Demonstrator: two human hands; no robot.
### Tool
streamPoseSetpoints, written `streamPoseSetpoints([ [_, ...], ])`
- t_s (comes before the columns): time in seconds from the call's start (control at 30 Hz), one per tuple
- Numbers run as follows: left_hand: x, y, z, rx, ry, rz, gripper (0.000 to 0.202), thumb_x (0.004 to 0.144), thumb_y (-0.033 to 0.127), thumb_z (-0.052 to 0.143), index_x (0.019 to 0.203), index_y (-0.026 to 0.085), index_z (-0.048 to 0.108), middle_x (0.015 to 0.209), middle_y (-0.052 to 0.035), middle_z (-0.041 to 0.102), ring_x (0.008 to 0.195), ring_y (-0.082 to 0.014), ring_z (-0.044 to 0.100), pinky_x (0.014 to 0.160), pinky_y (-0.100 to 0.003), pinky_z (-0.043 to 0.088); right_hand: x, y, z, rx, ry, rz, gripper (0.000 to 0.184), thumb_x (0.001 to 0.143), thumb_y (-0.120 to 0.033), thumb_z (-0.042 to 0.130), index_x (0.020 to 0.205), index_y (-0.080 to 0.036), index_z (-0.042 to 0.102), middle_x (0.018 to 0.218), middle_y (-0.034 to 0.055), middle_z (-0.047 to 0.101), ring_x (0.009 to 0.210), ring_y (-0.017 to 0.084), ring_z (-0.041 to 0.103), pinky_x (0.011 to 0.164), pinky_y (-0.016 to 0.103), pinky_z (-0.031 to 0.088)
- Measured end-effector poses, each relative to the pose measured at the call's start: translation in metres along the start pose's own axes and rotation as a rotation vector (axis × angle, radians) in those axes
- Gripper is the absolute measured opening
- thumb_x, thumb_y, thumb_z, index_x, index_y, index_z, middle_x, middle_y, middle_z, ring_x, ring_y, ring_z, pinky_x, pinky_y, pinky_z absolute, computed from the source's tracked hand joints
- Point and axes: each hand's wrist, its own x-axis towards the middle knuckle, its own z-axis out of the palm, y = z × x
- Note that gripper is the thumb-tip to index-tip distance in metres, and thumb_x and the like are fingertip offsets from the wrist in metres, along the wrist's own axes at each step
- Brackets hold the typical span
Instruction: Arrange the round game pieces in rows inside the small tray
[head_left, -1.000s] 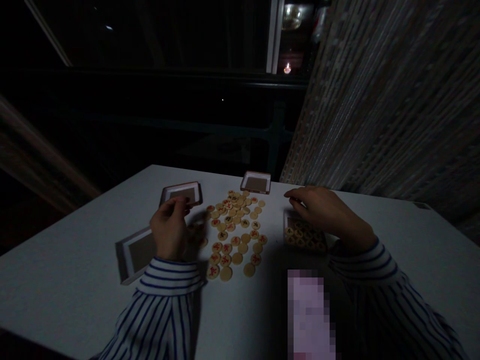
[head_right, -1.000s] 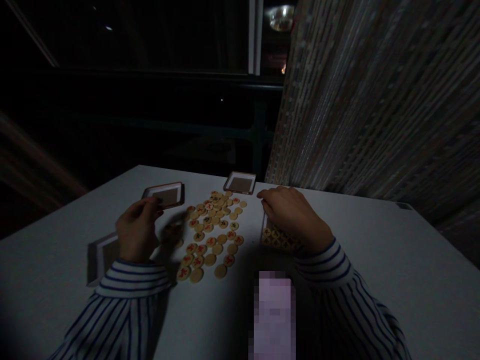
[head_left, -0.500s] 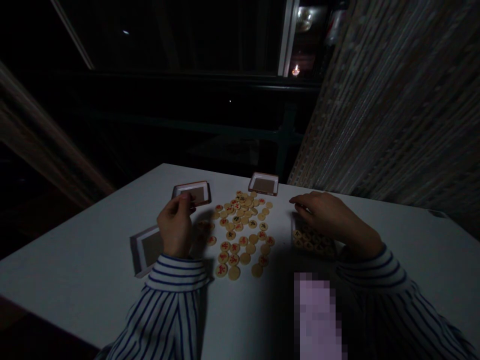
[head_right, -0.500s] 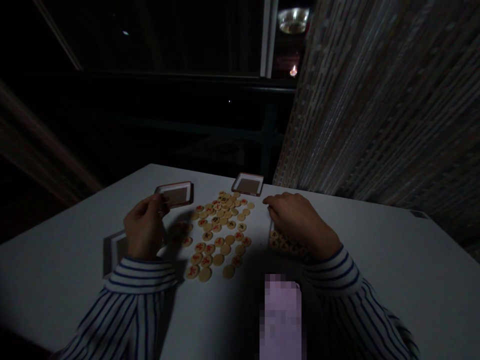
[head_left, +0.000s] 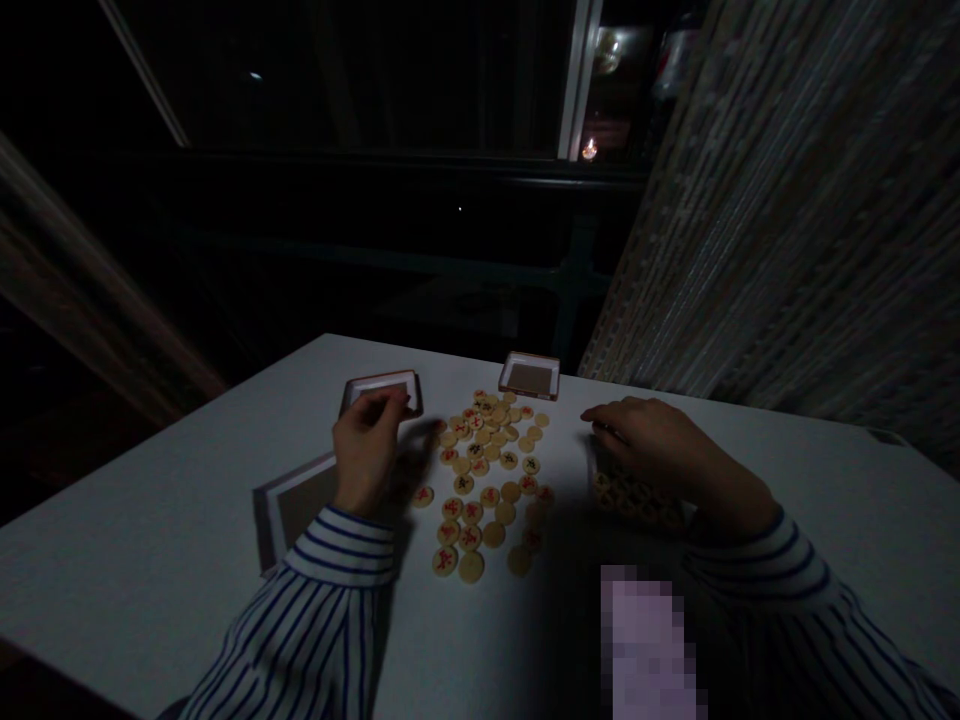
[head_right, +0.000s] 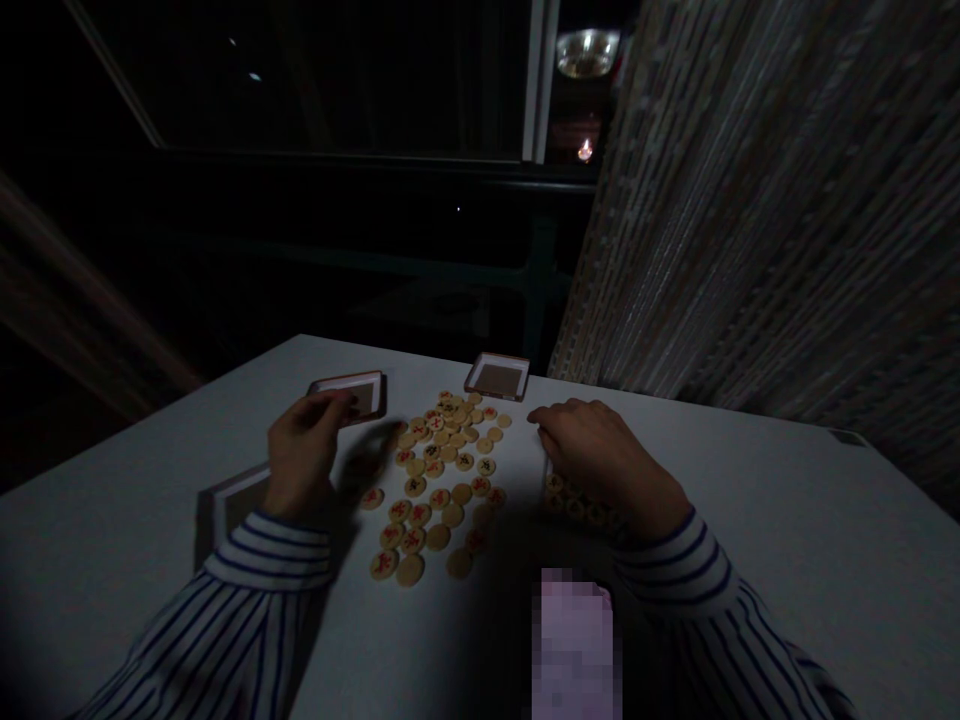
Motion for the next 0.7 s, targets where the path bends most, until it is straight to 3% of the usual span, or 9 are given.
streamPoseSetpoints([
  [0.23,-0.009,-0.006,-0.007,0.176,-0.047,0.059,0.022,0.068,0.030,0.061,0.084,0.016,0.063,0.079,-0.0038,0.066,0.076,-0.0168,0.062,0.072,-0.030,0.049,0.003,0.003,0.013,0.002,-0.007,-0.020,0.034,0.083,-0.019,0.040,0.109,-0.019,0.062,0.102,0.0082,0.067,0.094,0.020,0.061,0.082,0.034,0.045],
  [0.7,-0.006,-0.020,-0.009,0.164,-0.140,0.097,0.028,0.073,0.034,0.056,0.094,0.016,0.062,0.085,-0.0055,0.066,0.076,-0.0162,0.061,0.072,-0.030,0.048,-0.002,-0.011,0.006,0.049,0.007,-0.007,0.033,0.085,-0.021,0.040,0.109,-0.016,0.061,0.106,0.0083,0.065,0.094,0.020,0.060,0.083,0.033,0.045],
])
